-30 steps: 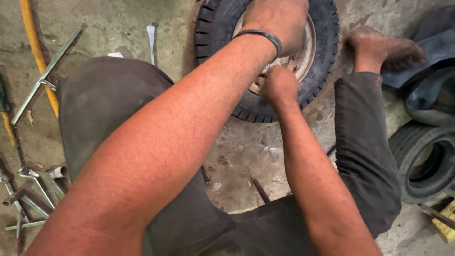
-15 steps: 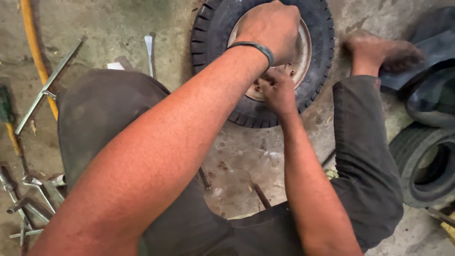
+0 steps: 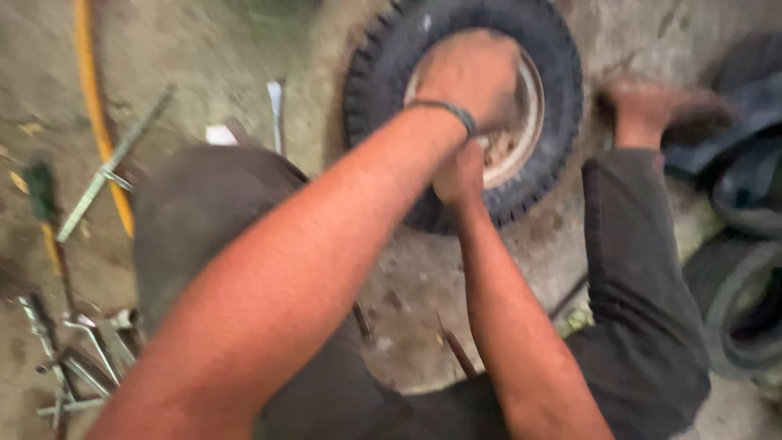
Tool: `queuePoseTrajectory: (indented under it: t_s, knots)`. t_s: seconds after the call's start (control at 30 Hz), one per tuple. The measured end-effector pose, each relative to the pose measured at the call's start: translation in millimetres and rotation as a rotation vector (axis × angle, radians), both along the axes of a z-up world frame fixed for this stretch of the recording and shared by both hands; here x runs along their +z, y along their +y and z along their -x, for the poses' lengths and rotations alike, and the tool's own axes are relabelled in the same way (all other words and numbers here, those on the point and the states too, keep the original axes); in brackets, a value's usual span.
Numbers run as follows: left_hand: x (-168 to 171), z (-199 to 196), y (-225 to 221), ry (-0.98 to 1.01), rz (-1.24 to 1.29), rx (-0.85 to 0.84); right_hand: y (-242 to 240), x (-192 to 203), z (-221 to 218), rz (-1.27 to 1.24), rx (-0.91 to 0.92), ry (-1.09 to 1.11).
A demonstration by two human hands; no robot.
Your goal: The person reassembles a small vehicle wheel by placing a tire over a metal rim, inserting bolts into the hub, and tightening them by hand and using a tool.
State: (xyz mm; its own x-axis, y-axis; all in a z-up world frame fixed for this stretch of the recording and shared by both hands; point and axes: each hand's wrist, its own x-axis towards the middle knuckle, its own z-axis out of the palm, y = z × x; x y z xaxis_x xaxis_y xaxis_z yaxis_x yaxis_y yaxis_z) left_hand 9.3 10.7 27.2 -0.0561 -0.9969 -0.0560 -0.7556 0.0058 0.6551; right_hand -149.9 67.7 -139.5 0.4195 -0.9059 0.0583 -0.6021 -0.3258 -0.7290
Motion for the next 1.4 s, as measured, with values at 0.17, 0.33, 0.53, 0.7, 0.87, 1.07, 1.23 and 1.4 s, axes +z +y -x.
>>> queuePoseTrajectory:
  t_s: [0.17,0.33,0.53,0.7,0.87,1.07,1.23,1.4]
  knots:
    - [-2,4,-1,0.065,-0.087,0.011,1,-6,0,0.006,-0.076,-0.072]
    - [0,0,2,0.016,-0.084,-0.034,2,2,-5,-0.002,-0.139,0.193]
    - [4,0,6,0.002,-0.135,-0.028,8,6,-5,0.137,-0.065,0.175]
    - [0,1,5,0.001,-0.143,-0.021,-3,-3,4,0.098,0.013,0.163]
    - [-2,1,3,-0.011,-0.118,-0.04,-25,-1,20,0.219,0.248,0.13]
    - [-3,-4,8,-0.011,-0.101,-0.014,-41,5,21,0.16,0.325,0.186]
    - [4,-12,14,-0.066,-0.167,-0.029,-36,21,16,0.157,0.362,0.235]
    - [4,-15,14,-0.067,-0.12,-0.012,-35,40,11,0.105,0.352,0.13]
